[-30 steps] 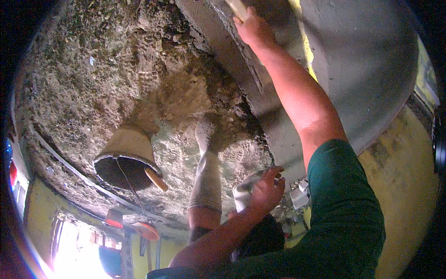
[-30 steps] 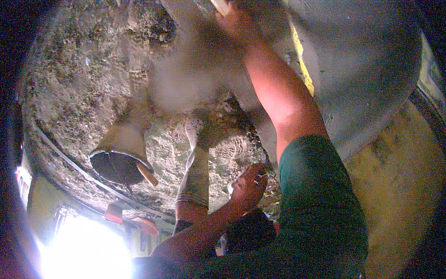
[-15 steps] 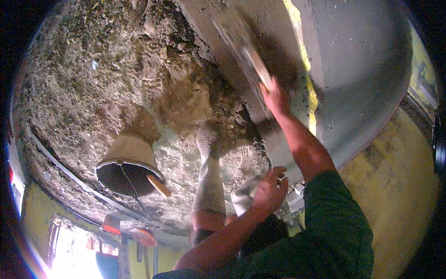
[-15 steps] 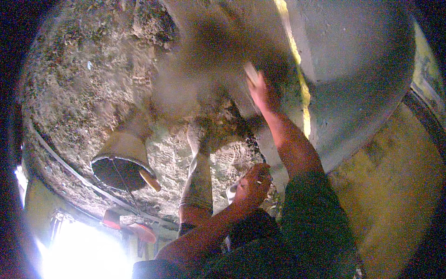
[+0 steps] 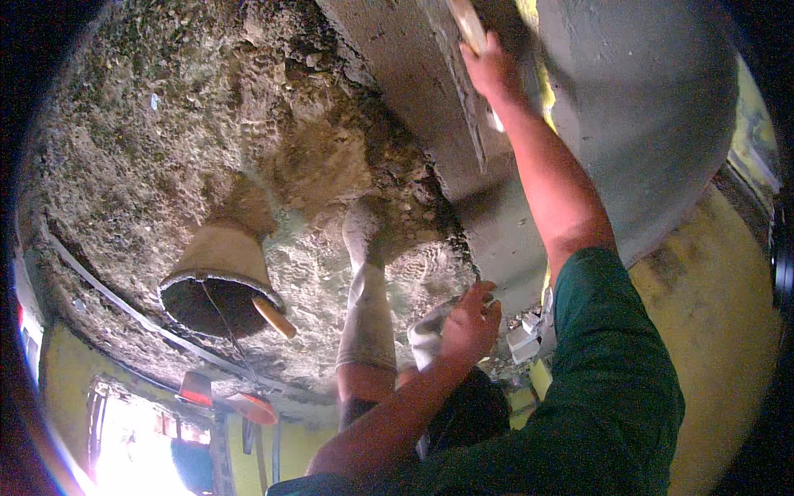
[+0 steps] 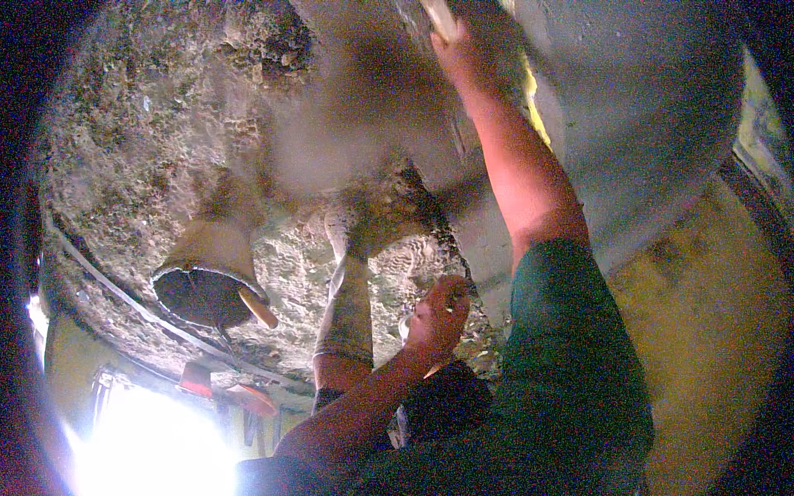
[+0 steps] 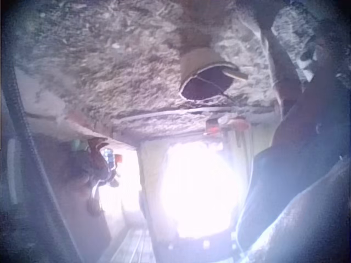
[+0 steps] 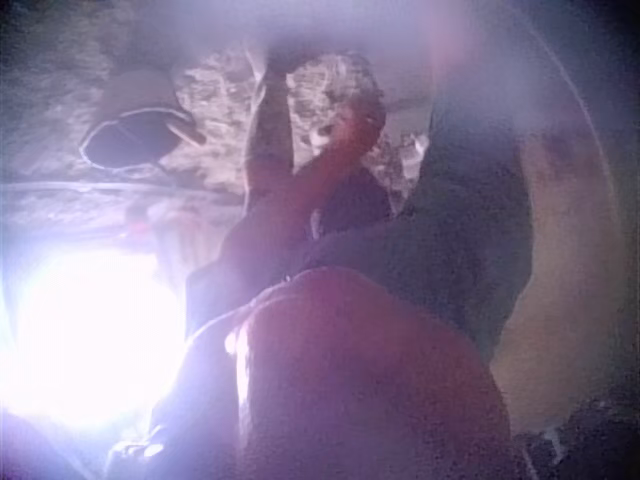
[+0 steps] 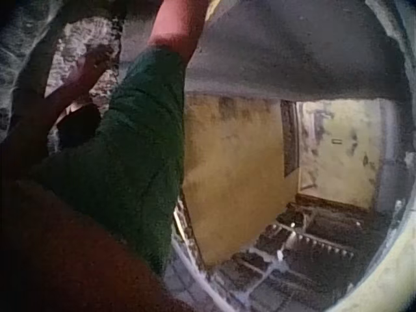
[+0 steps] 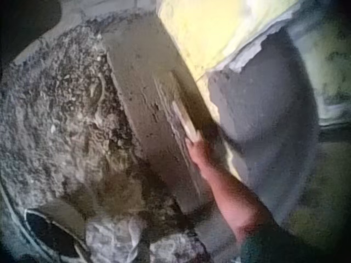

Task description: The person applies plaster to a wall using a trowel and a bucket. They scoop plaster from the bucket and spread it onto the wall surface, smoothing it out with the trowel. The person works on a section of the wall, ensuring an even application of the plaster.

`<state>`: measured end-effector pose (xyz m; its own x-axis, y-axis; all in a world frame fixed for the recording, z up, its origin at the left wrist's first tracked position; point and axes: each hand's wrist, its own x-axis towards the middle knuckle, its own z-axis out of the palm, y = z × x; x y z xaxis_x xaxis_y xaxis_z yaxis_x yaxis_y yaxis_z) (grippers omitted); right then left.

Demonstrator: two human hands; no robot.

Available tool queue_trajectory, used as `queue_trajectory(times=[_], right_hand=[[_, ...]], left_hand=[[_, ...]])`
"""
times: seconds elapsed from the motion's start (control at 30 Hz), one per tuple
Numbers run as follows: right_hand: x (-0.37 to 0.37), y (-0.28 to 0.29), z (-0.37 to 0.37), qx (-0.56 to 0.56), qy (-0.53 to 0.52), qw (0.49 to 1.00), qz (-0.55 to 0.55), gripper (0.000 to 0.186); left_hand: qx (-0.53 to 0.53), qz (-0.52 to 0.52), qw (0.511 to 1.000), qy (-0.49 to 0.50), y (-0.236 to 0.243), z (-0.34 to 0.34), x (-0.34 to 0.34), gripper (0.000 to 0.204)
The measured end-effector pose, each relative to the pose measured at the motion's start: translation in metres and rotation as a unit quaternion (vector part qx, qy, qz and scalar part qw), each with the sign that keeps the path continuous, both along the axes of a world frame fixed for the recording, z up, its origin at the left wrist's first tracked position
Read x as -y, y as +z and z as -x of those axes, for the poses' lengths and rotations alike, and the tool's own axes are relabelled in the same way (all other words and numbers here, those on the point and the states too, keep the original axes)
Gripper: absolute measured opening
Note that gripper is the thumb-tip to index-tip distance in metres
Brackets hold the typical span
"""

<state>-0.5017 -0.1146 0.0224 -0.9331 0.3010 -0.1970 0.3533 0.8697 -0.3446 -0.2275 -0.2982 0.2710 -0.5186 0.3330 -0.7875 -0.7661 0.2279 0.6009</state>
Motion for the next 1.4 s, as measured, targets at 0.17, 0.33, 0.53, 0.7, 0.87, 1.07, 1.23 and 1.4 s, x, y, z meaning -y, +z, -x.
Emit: queue_trajectory(times=[0.17, 0.33, 0.53, 0.7, 0.87, 1.07, 1.23, 1.4], right_hand=[[0.029, 0.014, -0.122, 0.13, -0.031, 0.991, 0.001, 0.055], [0.024, 0.015, -0.201, 0.068, 0.03, 0.996, -0.046, 0.057], [0.018, 0.022, -0.041, -0.053, -0.029, 0.997, 0.057, 0.042], [0.022, 0.036, 0.054, 0.022, -0.072, 0.994, 0.081, 0.046], [0.013, 0.032, 0.007, 0.005, -0.116, 0.992, 0.054, 0.045], [-0.032, 0.019, -0.1, -0.023, -0.152, 0.987, 0.041, 0.047], [-0.051, 0.032, -0.172, 0.05, -0.183, 0.981, 0.04, 0.052], [-0.073, 0.045, -0.239, 0.136, -0.195, 0.969, 0.065, 0.055]], left_hand=[[-0.006, 0.0, 1.0, -0.027, 0.003, 0.003, -0.001, 0.03], [-0.005, -0.007, 0.999, -0.041, 0.01, 0.002, -0.007, 0.03], [0.011, -0.025, 0.99, -0.138, 0.014, -0.003, -0.013, 0.03], [0.147, -0.043, 0.988, -0.035, 0.002, -0.035, -0.015, 0.03], [0.174, -0.012, 0.978, -0.119, 0.011, -0.022, -0.021, 0.031], [0.033, 0.011, 0.975, -0.221, 0.016, -0.045, -0.037, 0.03], [0.018, 0.037, 0.969, -0.243, 0.008, -0.087, -0.041, 0.026], [-0.024, 0.065, 0.959, -0.275, -0.005, -0.133, -0.041, 0.026]])
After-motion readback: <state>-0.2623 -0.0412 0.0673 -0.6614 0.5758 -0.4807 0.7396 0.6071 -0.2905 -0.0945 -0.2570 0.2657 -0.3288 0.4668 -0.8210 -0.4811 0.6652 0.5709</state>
